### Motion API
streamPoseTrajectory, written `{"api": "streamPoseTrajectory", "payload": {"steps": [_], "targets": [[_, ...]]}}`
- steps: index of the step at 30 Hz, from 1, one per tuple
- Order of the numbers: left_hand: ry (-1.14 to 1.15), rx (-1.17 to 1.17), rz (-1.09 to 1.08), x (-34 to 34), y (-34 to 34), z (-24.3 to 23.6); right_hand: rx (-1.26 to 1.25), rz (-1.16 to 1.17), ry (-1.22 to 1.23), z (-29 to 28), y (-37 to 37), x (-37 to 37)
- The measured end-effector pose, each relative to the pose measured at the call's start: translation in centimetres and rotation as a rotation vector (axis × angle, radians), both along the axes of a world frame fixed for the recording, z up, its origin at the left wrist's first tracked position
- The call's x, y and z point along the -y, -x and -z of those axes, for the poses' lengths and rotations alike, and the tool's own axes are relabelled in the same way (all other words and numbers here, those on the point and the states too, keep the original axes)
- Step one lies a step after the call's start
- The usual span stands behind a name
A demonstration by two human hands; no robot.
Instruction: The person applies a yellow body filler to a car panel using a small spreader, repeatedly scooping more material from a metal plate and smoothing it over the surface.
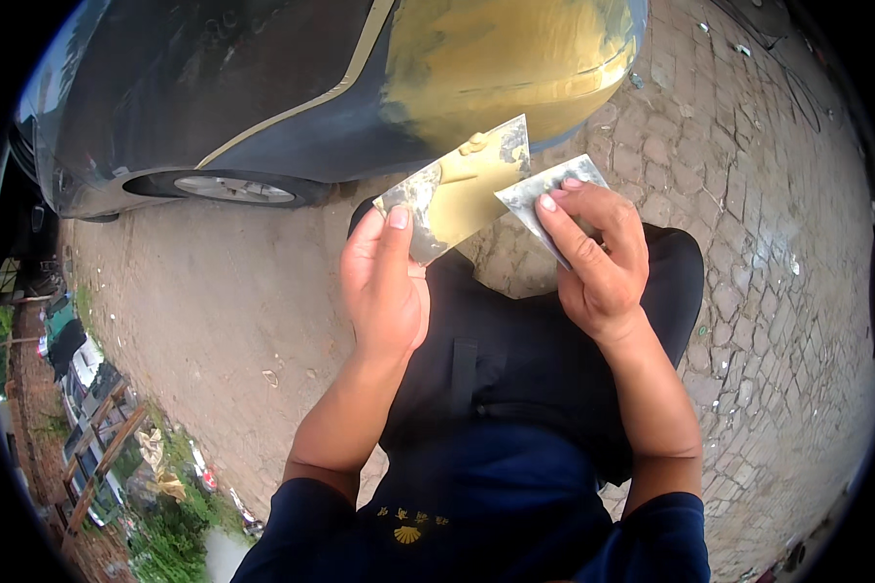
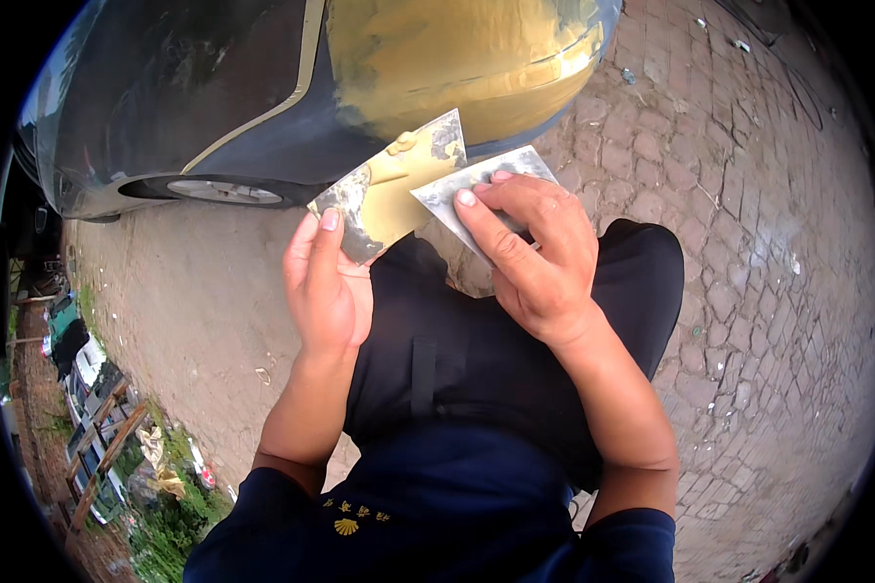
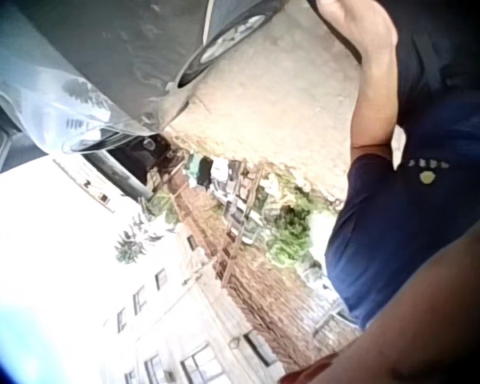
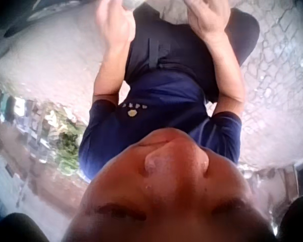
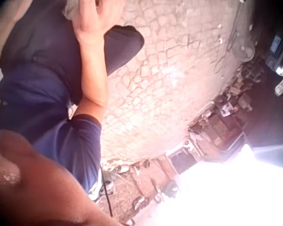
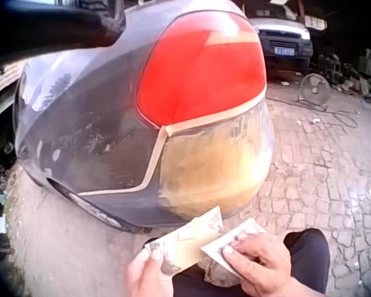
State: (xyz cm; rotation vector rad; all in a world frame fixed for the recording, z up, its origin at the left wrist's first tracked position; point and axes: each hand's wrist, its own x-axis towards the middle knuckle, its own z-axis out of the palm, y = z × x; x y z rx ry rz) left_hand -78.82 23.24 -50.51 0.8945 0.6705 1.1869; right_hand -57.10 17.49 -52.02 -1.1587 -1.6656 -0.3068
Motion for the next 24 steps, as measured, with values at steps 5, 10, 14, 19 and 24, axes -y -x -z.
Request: {"api": "streamPoseTrajectory", "payload": {"steps": [5, 10, 14, 19, 24], "targets": [[-0.13, -0.134, -0.022, 0.0, -0.7, -1.4, 0.124, 0.133, -0.118, -1.3, 2.5, -1.9], [-0.201, -0.088, 0.003, 0.2, -1.4, -1.7, 0.102, 0.106, 0.038, -1.3, 4.0, -2.1], [-0.098, 0.034, -0.069, -2.2, -0.6, -0.2, 0.144, -0.09, 0.122, -1.9, 3.9, -2.3], [-0.083, 0.05, -0.059, -4.9, 2.3, 4.2, 0.224, 0.29, -0.281, -3.8, -2.2, -8.6], [0.092, 0.025, -0.019, -4.1, 3.8, 7.8, 0.399, 0.441, -0.452, -4.9, -4.3, -13.5]]}}
